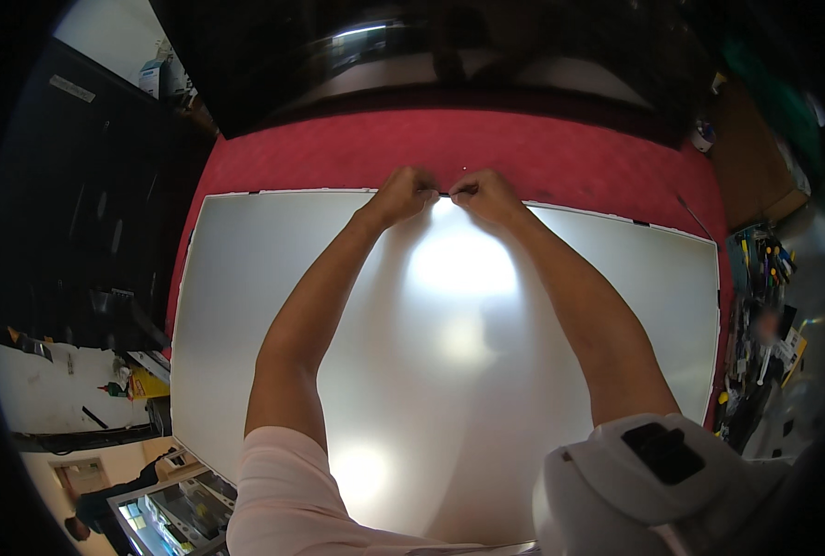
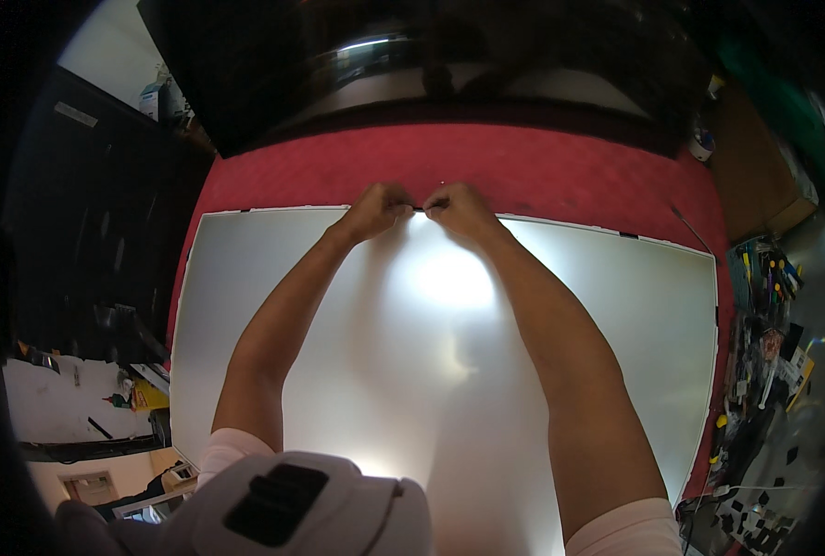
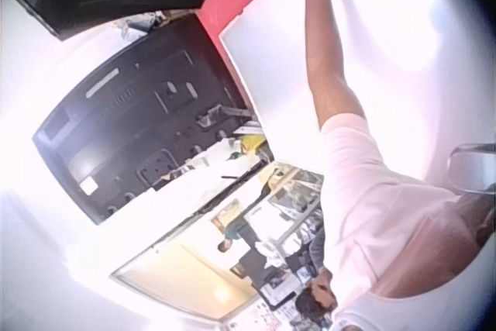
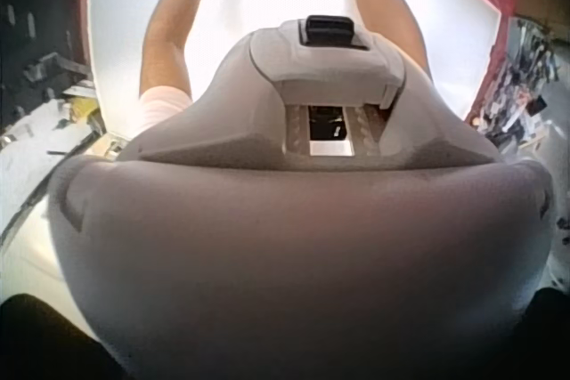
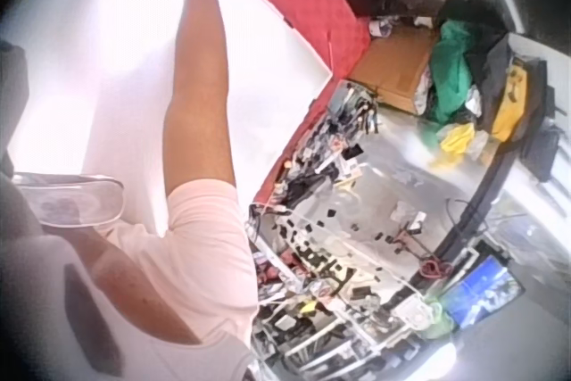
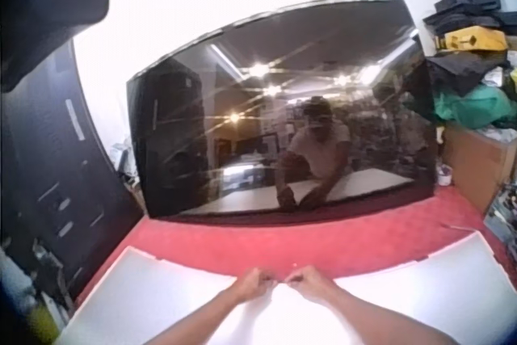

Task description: The person fits a white plastic frame over the backlight panel of a television and presses it into place around the edges by hand.

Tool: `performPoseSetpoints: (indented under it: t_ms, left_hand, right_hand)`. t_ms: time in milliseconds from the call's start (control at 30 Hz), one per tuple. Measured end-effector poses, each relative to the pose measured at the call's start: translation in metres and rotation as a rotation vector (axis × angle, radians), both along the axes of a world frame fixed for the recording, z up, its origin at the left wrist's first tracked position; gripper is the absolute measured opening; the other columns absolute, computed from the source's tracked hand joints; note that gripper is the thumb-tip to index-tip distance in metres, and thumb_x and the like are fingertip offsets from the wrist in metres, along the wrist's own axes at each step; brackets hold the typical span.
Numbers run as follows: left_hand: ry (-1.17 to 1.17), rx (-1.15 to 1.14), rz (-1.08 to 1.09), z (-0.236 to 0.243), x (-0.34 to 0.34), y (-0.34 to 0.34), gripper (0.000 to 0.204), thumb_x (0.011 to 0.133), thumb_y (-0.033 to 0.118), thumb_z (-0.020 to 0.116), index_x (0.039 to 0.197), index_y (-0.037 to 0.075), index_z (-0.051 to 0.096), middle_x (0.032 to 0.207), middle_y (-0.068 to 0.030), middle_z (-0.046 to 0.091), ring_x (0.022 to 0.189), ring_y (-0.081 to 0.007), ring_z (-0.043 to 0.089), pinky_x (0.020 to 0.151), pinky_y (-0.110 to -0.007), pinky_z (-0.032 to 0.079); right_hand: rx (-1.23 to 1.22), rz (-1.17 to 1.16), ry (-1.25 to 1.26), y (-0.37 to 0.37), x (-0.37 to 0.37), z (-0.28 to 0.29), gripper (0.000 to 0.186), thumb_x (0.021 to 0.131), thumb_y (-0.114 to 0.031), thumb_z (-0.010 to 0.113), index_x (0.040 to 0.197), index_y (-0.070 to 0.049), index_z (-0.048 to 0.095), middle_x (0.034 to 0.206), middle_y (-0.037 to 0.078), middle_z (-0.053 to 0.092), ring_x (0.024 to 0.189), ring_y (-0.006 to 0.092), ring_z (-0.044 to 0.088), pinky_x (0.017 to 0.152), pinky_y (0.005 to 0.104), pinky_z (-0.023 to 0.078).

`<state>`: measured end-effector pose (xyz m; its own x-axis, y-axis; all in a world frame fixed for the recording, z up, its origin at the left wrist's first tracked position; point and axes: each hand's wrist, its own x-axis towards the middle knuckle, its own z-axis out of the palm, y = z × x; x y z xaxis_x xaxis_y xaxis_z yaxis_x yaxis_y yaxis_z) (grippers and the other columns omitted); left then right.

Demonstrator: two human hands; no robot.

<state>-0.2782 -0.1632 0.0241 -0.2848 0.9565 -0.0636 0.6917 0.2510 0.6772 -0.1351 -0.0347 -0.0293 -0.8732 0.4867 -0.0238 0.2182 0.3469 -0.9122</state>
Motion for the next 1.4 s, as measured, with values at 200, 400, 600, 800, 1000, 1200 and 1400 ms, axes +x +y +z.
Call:
performPoseSetpoints:
  t_ms: [200, 400, 600, 800, 1000, 1200, 1400]
  left_hand:
    - [-0.176, 0.011, 0.052, -0.021, -0.01, -0.008, 0.018, 0.078, 0.003, 0.067, 0.095, -0.006, 0.067, 0.083, -0.0139, 0.068, 0.078, -0.019, 0.064, 0.074, -0.033, 0.05]
    - [-0.181, -0.042, 0.074, -0.027, -0.015, -0.003, 0.023, 0.074, 0.006, 0.071, 0.096, 0.0, 0.07, 0.094, -0.0187, 0.069, 0.086, -0.0248, 0.066, 0.08, -0.035, 0.051]
    - [-0.077, -0.042, 0.087, -0.015, -0.003, -0.001, 0.019, 0.073, 0.007, 0.072, 0.092, 0.003, 0.072, 0.089, -0.0168, 0.069, 0.082, -0.0246, 0.067, 0.076, -0.035, 0.052]
    - [0.09, 0.02, 0.031, -0.016, -0.001, 0.002, 0.016, 0.073, 0.011, 0.071, 0.088, 0.006, 0.073, 0.084, -0.017, 0.068, 0.077, -0.03, 0.066, 0.073, -0.037, 0.052]
    - [0.414, 0.28, -0.097, -0.03, 0.008, -0.002, 0.011, 0.075, 0.007, 0.064, 0.084, 0.006, 0.07, 0.084, -0.0127, 0.066, 0.079, -0.0307, 0.063, 0.07, -0.04, 0.051]
    - [0.566, 0.409, -0.066, -0.047, 0.012, -0.011, 0.01, 0.074, 0.003, 0.061, 0.083, 0.006, 0.064, 0.081, -0.0088, 0.06, 0.08, -0.0275, 0.059, 0.069, -0.039, 0.05]
    - [0.481, 0.438, -0.024, -0.043, 0.014, -0.009, 0.005, 0.077, 0.005, 0.062, 0.08, 0.005, 0.064, 0.08, -0.0093, 0.062, 0.079, -0.0276, 0.06, 0.069, -0.039, 0.049]
  right_hand:
    - [0.074, -0.003, -0.022, 0.0, -0.006, -0.002, 0.016, 0.077, -0.015, 0.067, 0.089, -0.006, 0.07, 0.086, 0.008, 0.069, 0.081, 0.0191, 0.064, 0.075, 0.0335, 0.049]
    - [0.049, 0.01, -0.043, 0.001, -0.008, -0.004, 0.01, 0.082, -0.008, 0.063, 0.088, -0.001, 0.067, 0.078, 0.004, 0.065, 0.075, 0.0123, 0.058, 0.072, 0.0298, 0.046]
    - [0.002, -0.004, -0.08, 0.002, -0.01, -0.007, 0.009, 0.084, -0.009, 0.064, 0.089, -0.002, 0.067, 0.079, 0.004, 0.065, 0.074, 0.011, 0.057, 0.07, 0.0283, 0.046]
    - [-0.032, 0.002, -0.062, 0.006, -0.013, -0.015, 0.01, 0.083, -0.01, 0.064, 0.089, -0.003, 0.067, 0.08, 0.004, 0.066, 0.075, 0.0117, 0.059, 0.07, 0.029, 0.046]
    - [-0.057, -0.013, -0.081, 0.005, -0.013, -0.013, 0.008, 0.085, -0.007, 0.063, 0.091, -0.001, 0.066, 0.079, 0.004, 0.064, 0.074, 0.011, 0.057, 0.069, 0.0279, 0.045]
    - [-0.042, -0.034, -0.082, 0.0, -0.014, -0.009, 0.007, 0.086, -0.007, 0.063, 0.09, -0.002, 0.066, 0.078, 0.004, 0.063, 0.074, 0.0119, 0.056, 0.07, 0.0287, 0.044]
    - [-0.02, -0.005, -0.143, 0.004, -0.014, -0.008, 0.007, 0.086, -0.009, 0.062, 0.089, -0.004, 0.066, 0.078, 0.003, 0.063, 0.073, 0.0115, 0.056, 0.068, 0.0278, 0.044]
